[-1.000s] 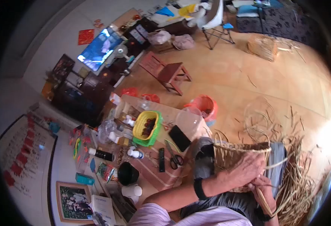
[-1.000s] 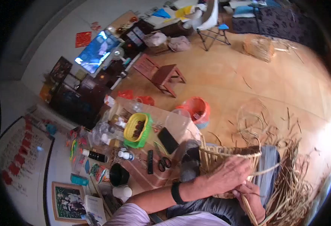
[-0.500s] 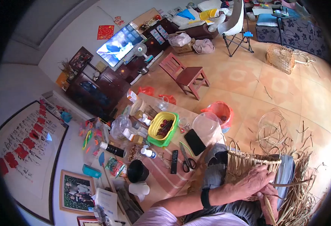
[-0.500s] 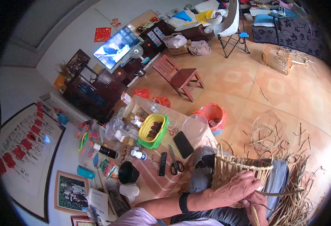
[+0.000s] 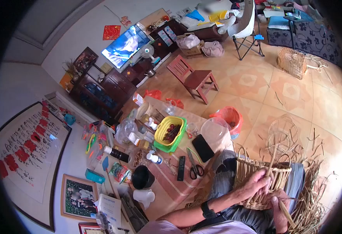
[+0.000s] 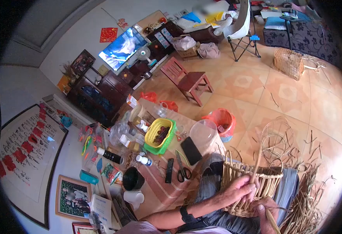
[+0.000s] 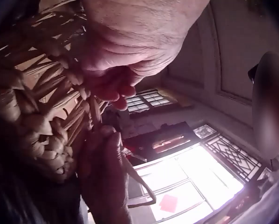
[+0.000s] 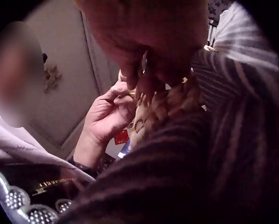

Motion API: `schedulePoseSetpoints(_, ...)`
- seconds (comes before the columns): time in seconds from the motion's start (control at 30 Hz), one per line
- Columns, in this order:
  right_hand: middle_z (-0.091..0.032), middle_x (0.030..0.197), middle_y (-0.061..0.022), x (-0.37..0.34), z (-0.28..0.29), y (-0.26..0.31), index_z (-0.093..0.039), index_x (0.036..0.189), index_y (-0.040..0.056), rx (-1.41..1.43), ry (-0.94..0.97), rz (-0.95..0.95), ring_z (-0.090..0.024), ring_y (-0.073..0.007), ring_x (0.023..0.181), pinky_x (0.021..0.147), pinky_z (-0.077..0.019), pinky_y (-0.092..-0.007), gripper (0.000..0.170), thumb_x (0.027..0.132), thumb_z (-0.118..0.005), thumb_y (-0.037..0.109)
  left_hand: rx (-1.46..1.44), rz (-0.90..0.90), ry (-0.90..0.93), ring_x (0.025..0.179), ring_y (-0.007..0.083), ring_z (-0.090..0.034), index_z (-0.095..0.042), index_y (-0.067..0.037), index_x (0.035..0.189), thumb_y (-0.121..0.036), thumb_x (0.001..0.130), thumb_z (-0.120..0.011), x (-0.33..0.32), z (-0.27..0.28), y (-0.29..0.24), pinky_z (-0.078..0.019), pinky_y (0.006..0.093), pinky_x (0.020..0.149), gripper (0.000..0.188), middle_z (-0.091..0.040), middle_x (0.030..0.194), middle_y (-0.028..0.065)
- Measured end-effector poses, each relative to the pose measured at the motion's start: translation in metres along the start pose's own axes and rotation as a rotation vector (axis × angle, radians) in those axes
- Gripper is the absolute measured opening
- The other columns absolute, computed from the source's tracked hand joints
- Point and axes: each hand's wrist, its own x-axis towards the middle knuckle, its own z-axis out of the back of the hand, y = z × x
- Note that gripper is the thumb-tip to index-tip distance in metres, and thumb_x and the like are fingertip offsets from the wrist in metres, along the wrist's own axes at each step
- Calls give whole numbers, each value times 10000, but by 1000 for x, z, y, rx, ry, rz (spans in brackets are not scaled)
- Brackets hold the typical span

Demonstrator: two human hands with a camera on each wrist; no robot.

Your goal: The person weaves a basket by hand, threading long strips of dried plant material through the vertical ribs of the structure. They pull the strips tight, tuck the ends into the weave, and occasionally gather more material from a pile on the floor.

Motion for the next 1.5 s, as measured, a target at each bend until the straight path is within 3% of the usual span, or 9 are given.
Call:
schedulePoseSetpoints(0.2,-688,916,-35,14,12,-20,-732,1052,7,-140,-100,-187,-621,-137,820,742,-483,-299,114,997,-745,106,-23,13,-80,648,69,-527,-580,-39,1255,-196,1153,-543,-35,0,-9,-436,244,584,191,-553,787,-14)
schedulePoseSetpoints(0.3,-756,935,-46,17,4,-31,-753,1059,2,-287,-265,186,-684,-128,834,743,-549,-289,87,984,-753,47,-31,38,-235,675,55,-545,-640,-20,1245,-172,1140,-565,-52,-3,-15,-459,247,610,199,-588,800,-25)
schedulePoseSetpoints(0.47,-728,801,-27,20,-1,7,-739,1049,-29,-60,-93,-162,-674,-82,641,579,-558,-243,162,1004,-795,116,790,-306,-105,863,183,-690,-704,-16,1278,-73,1084,-577,-58,-1,-33,-556,287,756,239,-654,946,75)
schedulePoseSetpoints(0.7,-707,804,-26,27,-5,33,-703,953,-8,-155,-89,-100,-630,-88,729,646,-520,-273,120,993,-787,68,1275,-554,-22,999,300,-735,-639,-46,1487,41,909,-648,-63,-9,-4,-625,403,870,585,-646,1228,139)
schedulePoseSetpoints(0.83,-715,848,-17,37,0,1,-718,947,-13,-135,-126,49,-651,-91,797,689,-540,-269,79,936,-796,0,1829,-573,41,962,238,-718,-501,26,1592,-49,963,-587,-70,-17,-5,-595,281,620,640,-600,1351,139)
schedulePoseSetpoints(0.97,-752,855,-154,49,-15,44,-747,966,-31,-319,-59,3,-706,-196,763,696,-546,-348,94,883,-779,0,1753,-431,21,719,233,-697,-513,78,1530,-83,977,-571,-71,-23,7,-552,322,530,579,-561,1300,209)
schedulePoseSetpoints(1.17,-597,767,-182,62,-22,49,-654,908,-30,-641,26,219,-604,-409,677,644,-486,-431,142,838,-766,23,1905,-265,-41,895,188,-628,-641,34,1371,-168,960,-542,-63,-39,52,-509,301,613,468,-603,1146,106)
schedulePoseSetpoints(1.33,-526,735,-196,67,-21,29,-549,842,-20,-762,41,387,-558,-440,670,614,-452,-455,229,815,-769,38,2434,-180,42,849,183,-576,-729,-22,1151,-295,948,-546,-53,-74,29,-477,356,676,387,-547,954,41)
schedulePoseSetpoints(1.5,-555,752,-197,64,-16,28,-551,841,-8,-786,17,342,-577,-441,666,611,-460,-464,207,830,-752,39,2108,-392,66,899,251,-607,-710,-53,987,-227,894,-617,-51,-55,-12,-509,413,741,218,-570,1013,91)
